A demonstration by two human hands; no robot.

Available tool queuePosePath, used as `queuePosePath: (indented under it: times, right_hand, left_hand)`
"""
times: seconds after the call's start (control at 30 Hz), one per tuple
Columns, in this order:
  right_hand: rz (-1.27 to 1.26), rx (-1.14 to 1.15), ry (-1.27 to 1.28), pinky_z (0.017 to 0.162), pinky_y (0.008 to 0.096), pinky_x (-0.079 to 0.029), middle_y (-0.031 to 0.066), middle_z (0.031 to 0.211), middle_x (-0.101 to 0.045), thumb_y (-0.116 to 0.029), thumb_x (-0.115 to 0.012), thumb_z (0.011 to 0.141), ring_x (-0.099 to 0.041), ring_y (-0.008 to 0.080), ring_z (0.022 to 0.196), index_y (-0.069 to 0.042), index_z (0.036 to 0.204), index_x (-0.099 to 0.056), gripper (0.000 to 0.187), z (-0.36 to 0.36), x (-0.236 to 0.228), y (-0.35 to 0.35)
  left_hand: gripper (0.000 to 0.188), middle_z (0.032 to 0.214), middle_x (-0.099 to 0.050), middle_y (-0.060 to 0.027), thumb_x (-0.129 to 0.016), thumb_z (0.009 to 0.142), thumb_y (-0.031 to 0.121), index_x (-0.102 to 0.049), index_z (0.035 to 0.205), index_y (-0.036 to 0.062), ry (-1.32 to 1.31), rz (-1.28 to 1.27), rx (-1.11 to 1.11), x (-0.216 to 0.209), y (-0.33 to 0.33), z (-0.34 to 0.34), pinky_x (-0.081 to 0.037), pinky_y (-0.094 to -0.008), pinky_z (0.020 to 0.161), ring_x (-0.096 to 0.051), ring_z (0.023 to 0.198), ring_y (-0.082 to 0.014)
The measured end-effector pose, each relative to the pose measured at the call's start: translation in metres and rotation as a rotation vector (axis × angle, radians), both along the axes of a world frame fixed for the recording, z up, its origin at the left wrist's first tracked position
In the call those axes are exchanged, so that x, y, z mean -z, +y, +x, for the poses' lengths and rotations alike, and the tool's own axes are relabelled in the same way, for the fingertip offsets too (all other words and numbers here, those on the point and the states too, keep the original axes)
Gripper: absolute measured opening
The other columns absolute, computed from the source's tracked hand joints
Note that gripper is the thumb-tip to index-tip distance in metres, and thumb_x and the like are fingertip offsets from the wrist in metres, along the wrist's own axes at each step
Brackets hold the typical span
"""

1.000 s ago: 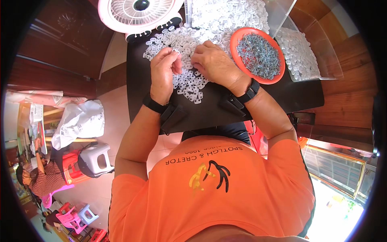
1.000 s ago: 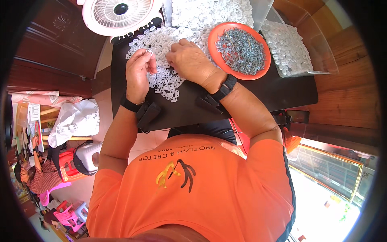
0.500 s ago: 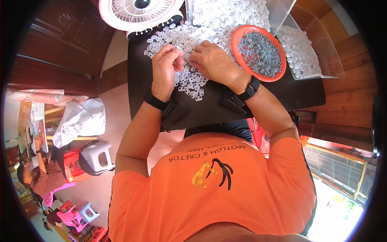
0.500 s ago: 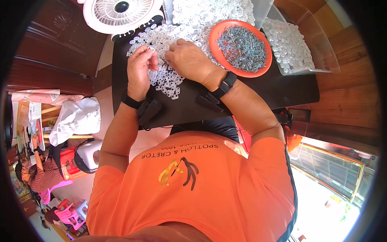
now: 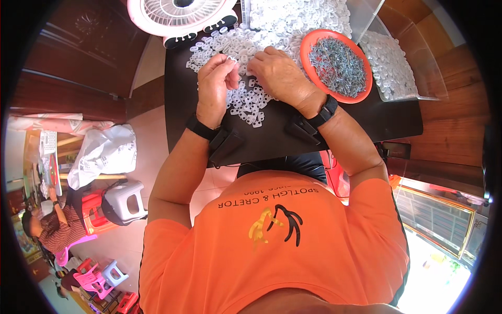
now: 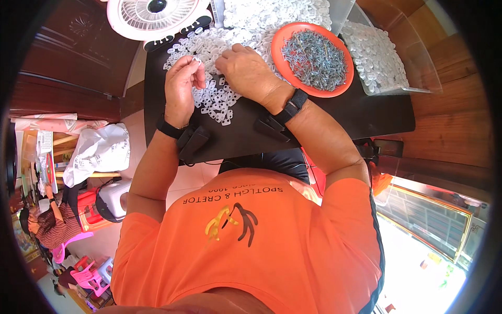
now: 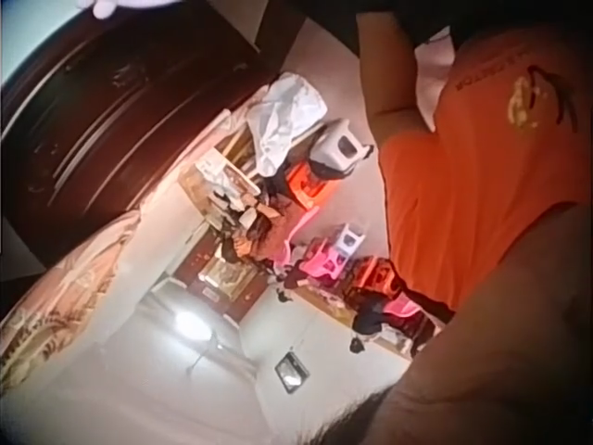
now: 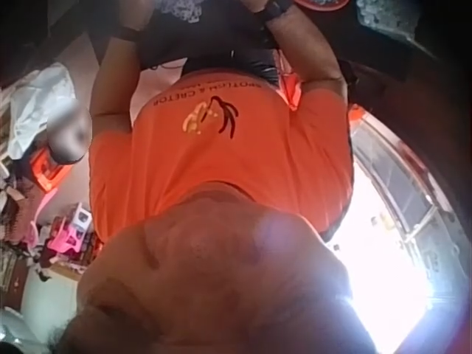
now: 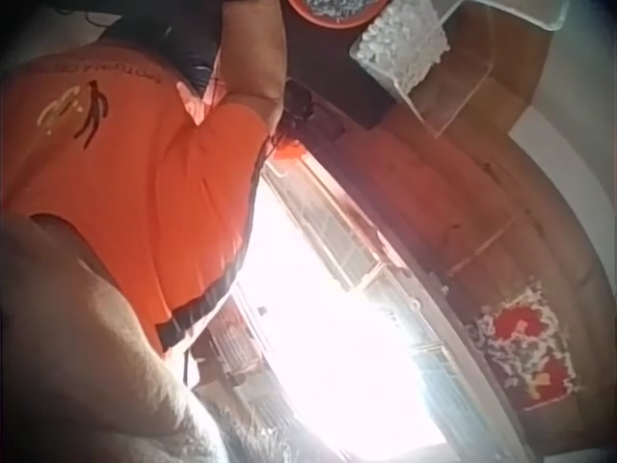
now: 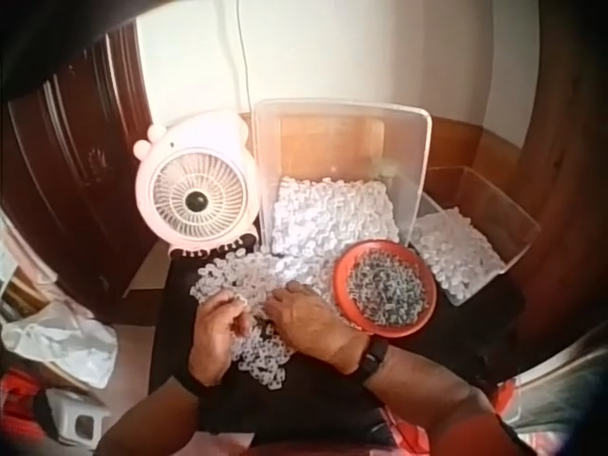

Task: The recorder is manually assembling small white plastic components at a desk.

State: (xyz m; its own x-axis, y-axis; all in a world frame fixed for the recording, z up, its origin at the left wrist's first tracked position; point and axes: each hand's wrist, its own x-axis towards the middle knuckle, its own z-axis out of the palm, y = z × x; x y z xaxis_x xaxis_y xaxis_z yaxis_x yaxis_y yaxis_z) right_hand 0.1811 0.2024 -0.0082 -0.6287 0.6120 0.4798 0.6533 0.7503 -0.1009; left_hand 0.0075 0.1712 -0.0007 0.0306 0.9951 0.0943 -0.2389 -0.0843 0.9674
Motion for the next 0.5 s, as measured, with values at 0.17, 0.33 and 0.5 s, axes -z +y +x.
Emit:
queuePosePath:
  times: [0.17,0.33,0.5]
  right_hand:
    - [-0.095,-0.012,0.285,0.072,0.0394,-0.049,0.012,0.082,-0.062,-0.009,-0.059,0.082,-0.058,0.0312,0.08,-0.004,0.088,-0.06,0.008,-0.002,-0.008,-0.001]
    - [-0.183,-0.015,0.414,0.068,0.0364,-0.05,0.0129,0.081,-0.063,-0.009,-0.06,0.084,-0.061,0.0303,0.077,-0.004,0.093,-0.061,0.009,-0.006,-0.014,-0.008]
    - [-0.76,-0.049,0.661,0.071,0.0262,-0.049,0.0029,0.084,-0.067,-0.012,-0.064,0.087,-0.061,0.0089,0.077,-0.004,0.099,-0.063,0.015,-0.005,-0.019,-0.009]
  left_hand:
    - [0.02,0.064,-0.057,-0.003,-0.05,0.09,0.019,-0.057,0.078,0.0046,-0.039,-0.099,0.032,-0.003,-0.005,0.002,-0.042,-0.0235,0.055,-0.053,0.055,-0.0116]
    - [0.019,0.068,-0.06,-0.0052,-0.049,0.09,0.019,-0.056,0.082,0.0045,-0.144,-0.105,0.075,0.001,0.0,0.005,-0.046,-0.0263,0.059,-0.057,0.058,-0.0146]
    - [0.019,0.068,-0.059,-0.006,-0.049,0.089,0.02,-0.056,0.082,0.004,-0.165,-0.077,0.111,0.002,0.0,0.0,-0.044,-0.0258,0.059,-0.057,0.058,-0.0158]
